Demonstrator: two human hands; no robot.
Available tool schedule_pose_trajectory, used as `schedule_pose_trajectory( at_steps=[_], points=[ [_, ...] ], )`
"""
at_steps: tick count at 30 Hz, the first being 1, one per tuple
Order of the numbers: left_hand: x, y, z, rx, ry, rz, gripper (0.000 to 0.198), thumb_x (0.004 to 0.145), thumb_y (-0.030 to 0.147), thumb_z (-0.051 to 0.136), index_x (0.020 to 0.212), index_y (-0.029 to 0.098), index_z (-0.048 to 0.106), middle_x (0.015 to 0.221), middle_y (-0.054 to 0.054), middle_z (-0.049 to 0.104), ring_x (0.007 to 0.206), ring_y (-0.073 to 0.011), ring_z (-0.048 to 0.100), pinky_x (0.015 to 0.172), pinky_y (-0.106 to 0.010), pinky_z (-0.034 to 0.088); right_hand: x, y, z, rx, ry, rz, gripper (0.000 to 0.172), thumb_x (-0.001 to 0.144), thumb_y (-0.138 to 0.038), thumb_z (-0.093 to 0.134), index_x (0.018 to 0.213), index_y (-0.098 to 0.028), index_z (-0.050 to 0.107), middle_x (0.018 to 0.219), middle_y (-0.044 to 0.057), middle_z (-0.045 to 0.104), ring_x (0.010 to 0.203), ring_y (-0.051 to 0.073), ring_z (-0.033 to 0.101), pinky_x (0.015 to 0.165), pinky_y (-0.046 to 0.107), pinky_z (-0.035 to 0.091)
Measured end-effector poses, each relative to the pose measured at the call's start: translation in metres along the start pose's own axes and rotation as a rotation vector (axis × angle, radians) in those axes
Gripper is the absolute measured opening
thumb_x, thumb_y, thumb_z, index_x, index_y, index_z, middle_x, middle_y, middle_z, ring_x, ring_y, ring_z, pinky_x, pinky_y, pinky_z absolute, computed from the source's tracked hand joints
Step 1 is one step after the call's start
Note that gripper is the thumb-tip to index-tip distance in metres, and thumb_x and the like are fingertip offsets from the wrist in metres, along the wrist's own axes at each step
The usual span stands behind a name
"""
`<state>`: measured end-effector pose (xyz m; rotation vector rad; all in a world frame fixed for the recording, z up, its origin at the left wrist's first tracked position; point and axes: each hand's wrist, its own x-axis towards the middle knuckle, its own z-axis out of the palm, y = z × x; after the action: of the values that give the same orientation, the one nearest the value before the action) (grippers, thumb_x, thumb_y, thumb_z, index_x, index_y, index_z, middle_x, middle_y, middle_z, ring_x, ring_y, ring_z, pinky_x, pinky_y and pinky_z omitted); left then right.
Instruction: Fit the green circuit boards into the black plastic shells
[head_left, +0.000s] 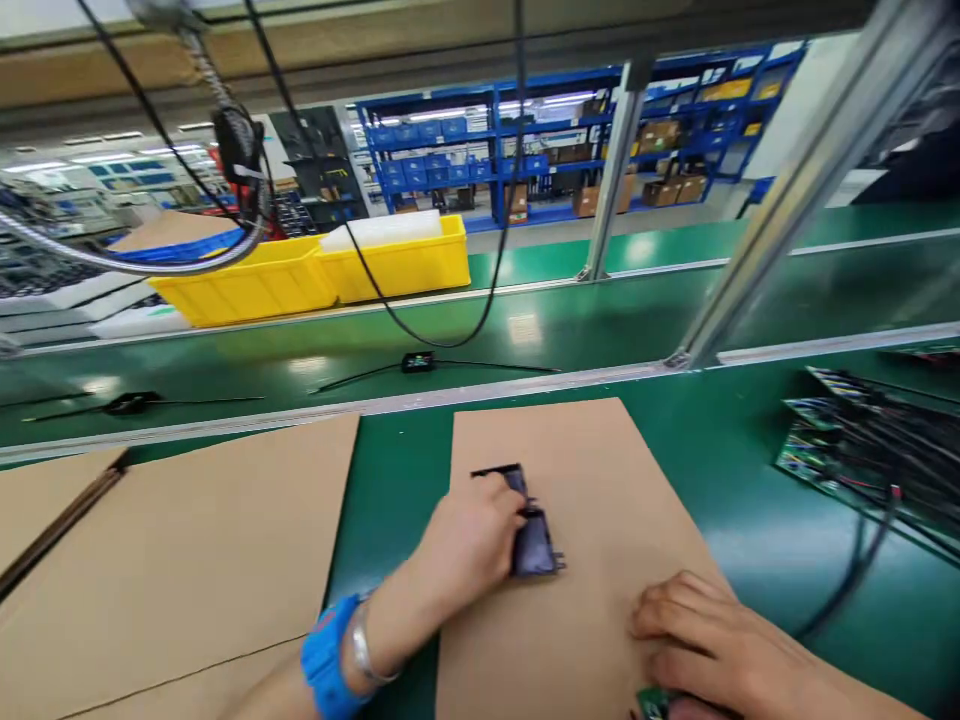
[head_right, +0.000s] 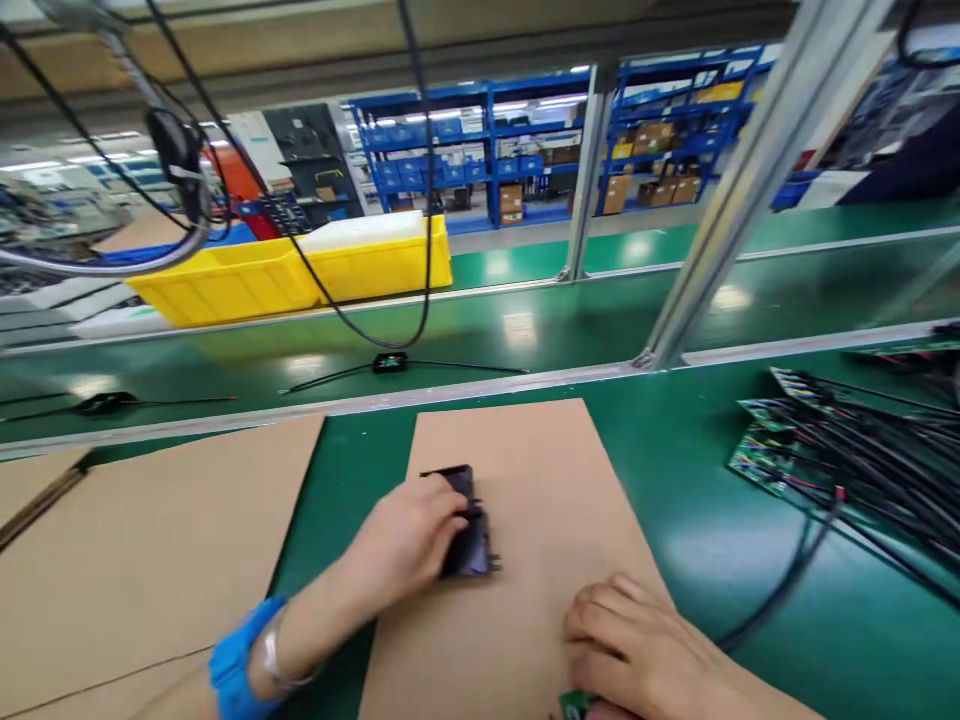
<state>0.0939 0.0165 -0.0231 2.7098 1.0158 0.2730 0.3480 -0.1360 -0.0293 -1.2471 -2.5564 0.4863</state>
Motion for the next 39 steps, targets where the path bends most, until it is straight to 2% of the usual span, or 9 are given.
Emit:
schedule_pose_trajectory(
  at_steps=[4,8,13,18,25,28,30,35,39],
  points=[
    [0.031,0.065,0.038,-0.018,-0.050,0.139,0.017,0.085,0.012,0.050,0.090,0.017,0.066,0.090,-0.010,0.064,0.084,-0.0254,0.061,0.079,-0.040,0.053,-0.002,-0.007,0.001,0.037,0.032,0.055,0.014,0.090,-0.016,0.048,0.088,-0.023,0.060,0.091,0.006,0.064,0.086,0.022,0.058,0.075,0.034,0.047],
    [0.026,0.082,0.029,-0.091,-0.038,0.149,0.021,0.092,0.019,0.046,0.104,0.017,0.064,0.101,-0.010,0.064,0.094,-0.0253,0.060,0.086,-0.040,0.051,-0.009,-0.004,0.010,0.014,0.141,0.101,0.014,0.092,-0.017,0.047,0.088,-0.023,0.059,0.076,0.002,0.059,0.070,0.017,0.054,0.061,0.028,0.041],
    [0.006,0.090,0.002,-0.504,-0.233,-0.002,0.027,0.085,0.037,0.062,0.108,0.023,0.059,0.098,-0.005,0.067,0.083,-0.0213,0.064,0.070,-0.031,0.051,0.001,0.003,-0.002,0.140,0.252,0.168,0.016,0.094,-0.014,0.043,0.098,-0.021,0.057,0.083,0.003,0.059,0.073,0.017,0.055,0.067,0.028,0.043],
    [-0.008,0.091,0.014,-0.424,-0.213,-0.078,0.015,0.088,0.028,0.049,0.100,0.024,0.057,0.095,-0.007,0.069,0.082,-0.0247,0.066,0.068,-0.035,0.050,0.005,0.016,-0.020,0.341,0.246,0.227,0.033,0.087,-0.010,0.048,0.118,-0.020,0.047,0.106,0.006,0.060,0.096,0.019,0.057,0.083,0.031,0.046],
    [0.002,0.099,0.019,-0.434,-0.172,-0.078,0.004,0.081,0.021,0.049,0.079,0.024,0.050,0.080,-0.006,0.069,0.070,-0.0234,0.065,0.057,-0.031,0.045,0.030,-0.013,-0.008,-0.277,0.110,0.205,0.039,0.073,-0.011,0.052,0.113,-0.012,0.052,0.081,0.011,0.063,0.070,0.025,0.056,0.055,0.033,0.041],
    [0.005,0.097,0.011,-0.513,-0.218,-0.128,0.007,0.082,0.019,0.049,0.076,0.024,0.051,0.079,-0.003,0.069,0.070,-0.0207,0.064,0.058,-0.029,0.044,0.036,-0.018,-0.014,-0.348,0.064,0.165,0.037,0.071,-0.013,0.057,0.108,-0.013,0.054,0.081,0.010,0.062,0.067,0.024,0.055,0.052,0.032,0.036],
    [0.004,0.090,0.007,-0.489,-0.289,-0.165,0.003,0.084,0.025,0.052,0.085,0.024,0.055,0.076,-0.001,0.066,0.068,-0.0208,0.062,0.059,-0.030,0.045,0.033,-0.010,-0.018,-0.293,0.053,0.130,0.029,0.076,-0.013,0.056,0.105,-0.017,0.054,0.082,0.006,0.062,0.069,0.022,0.055,0.053,0.031,0.034],
    [-0.005,0.070,0.018,-0.350,-0.284,-0.133,0.056,0.076,0.037,0.071,0.126,0.026,0.047,0.112,-0.008,0.061,0.095,-0.0287,0.064,0.078,-0.042,0.052,0.026,0.020,-0.013,-0.239,0.028,0.152,0.009,0.088,-0.015,0.052,0.094,-0.022,0.055,0.079,0.002,0.060,0.069,0.018,0.053,0.055,0.029,0.029],
    [-0.010,0.066,0.032,-0.221,-0.231,-0.073,0.050,0.082,0.034,0.064,0.128,0.026,0.045,0.117,-0.011,0.056,0.091,-0.0286,0.066,0.069,-0.041,0.058,0.029,0.029,-0.004,-0.229,0.006,0.172,0.008,0.088,-0.017,0.054,0.093,-0.023,0.054,0.083,0.001,0.057,0.067,0.017,0.054,0.051,0.030,0.021]
  ],
)
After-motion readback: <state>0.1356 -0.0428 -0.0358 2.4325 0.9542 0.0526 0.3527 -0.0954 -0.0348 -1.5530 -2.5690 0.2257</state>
